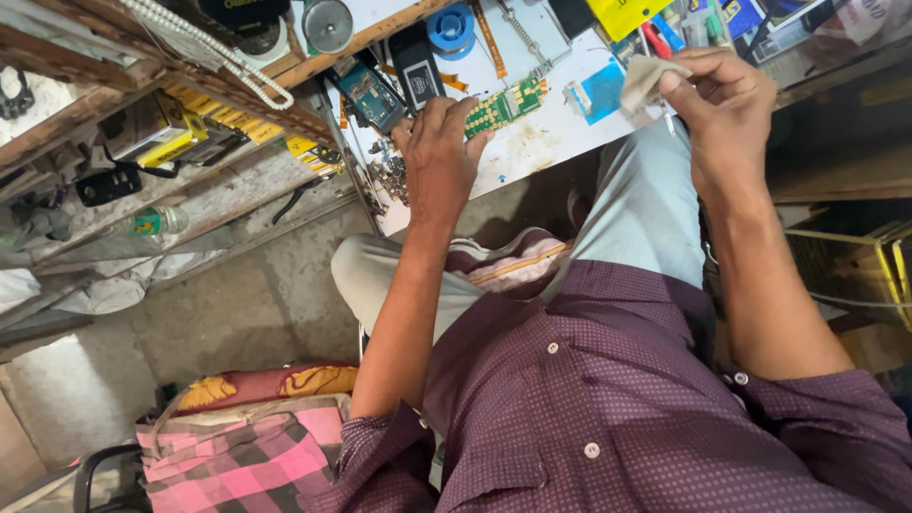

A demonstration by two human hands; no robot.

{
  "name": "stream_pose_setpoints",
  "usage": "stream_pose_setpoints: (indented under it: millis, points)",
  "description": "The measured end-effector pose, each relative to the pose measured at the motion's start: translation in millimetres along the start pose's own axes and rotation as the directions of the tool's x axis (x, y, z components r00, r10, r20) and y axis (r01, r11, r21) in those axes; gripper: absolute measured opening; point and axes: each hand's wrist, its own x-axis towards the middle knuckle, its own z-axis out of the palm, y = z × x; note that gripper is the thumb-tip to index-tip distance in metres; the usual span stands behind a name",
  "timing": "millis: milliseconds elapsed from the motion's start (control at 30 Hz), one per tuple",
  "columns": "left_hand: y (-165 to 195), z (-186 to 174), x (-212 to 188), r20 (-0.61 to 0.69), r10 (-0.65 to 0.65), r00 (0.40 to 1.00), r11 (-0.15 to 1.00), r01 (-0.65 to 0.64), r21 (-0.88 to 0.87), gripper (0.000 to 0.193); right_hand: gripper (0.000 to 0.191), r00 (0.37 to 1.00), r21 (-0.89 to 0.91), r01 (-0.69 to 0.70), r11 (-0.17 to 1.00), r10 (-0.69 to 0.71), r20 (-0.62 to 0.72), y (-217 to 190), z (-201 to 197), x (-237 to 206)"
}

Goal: The person sits at a cluttered repair bench working on a phone motherboard. They apply paste from a small tube onto the green circuit board, use a hot air gun to heat it, pick at components with tweezers, and later probe the board with a thin metal tool.

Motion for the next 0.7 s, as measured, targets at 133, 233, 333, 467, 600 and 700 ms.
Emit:
stream_pose_setpoints:
  millis: [133,233,333,467,600,700]
  points:
    - [-1,0,1,0.001,-0.004,1.0,1.0,0.004,-0.002,0.046,0.01,0.995,0.283,-0.091,0.955,0.102,-0.024,-2,3,-4]
    - [-3,1,0,0.003,-0.002,1.0,1.0,0.002,-0.007,0.047,0.014,0.994,0.218,-0.083,0.972,0.097,-0.054,-4,9,-6]
    - [-5,4,-2,-0.009,0.009,1.0,1.0,-0.009,0.004,0.048,0.014,0.997,0.263,-0.065,0.963,0.071,-0.011,-3,10,-4]
    - [-6,2,-4,0.007,0.022,1.0,1.0,-0.022,0.016,0.048,0.015,0.985,0.322,-0.138,0.937,0.165,-0.058,-7,12,3]
    - [-2,-4,5,-0.044,0.071,0.997,0.997,-0.069,0.032,0.047,0.019,0.973,0.364,-0.168,0.916,0.214,-0.089,-28,22,21]
    - [1,-11,7,-0.029,0.06,0.998,0.998,-0.06,-0.001,0.045,0.018,0.988,0.268,-0.109,0.957,0.134,-0.078,-48,33,36]
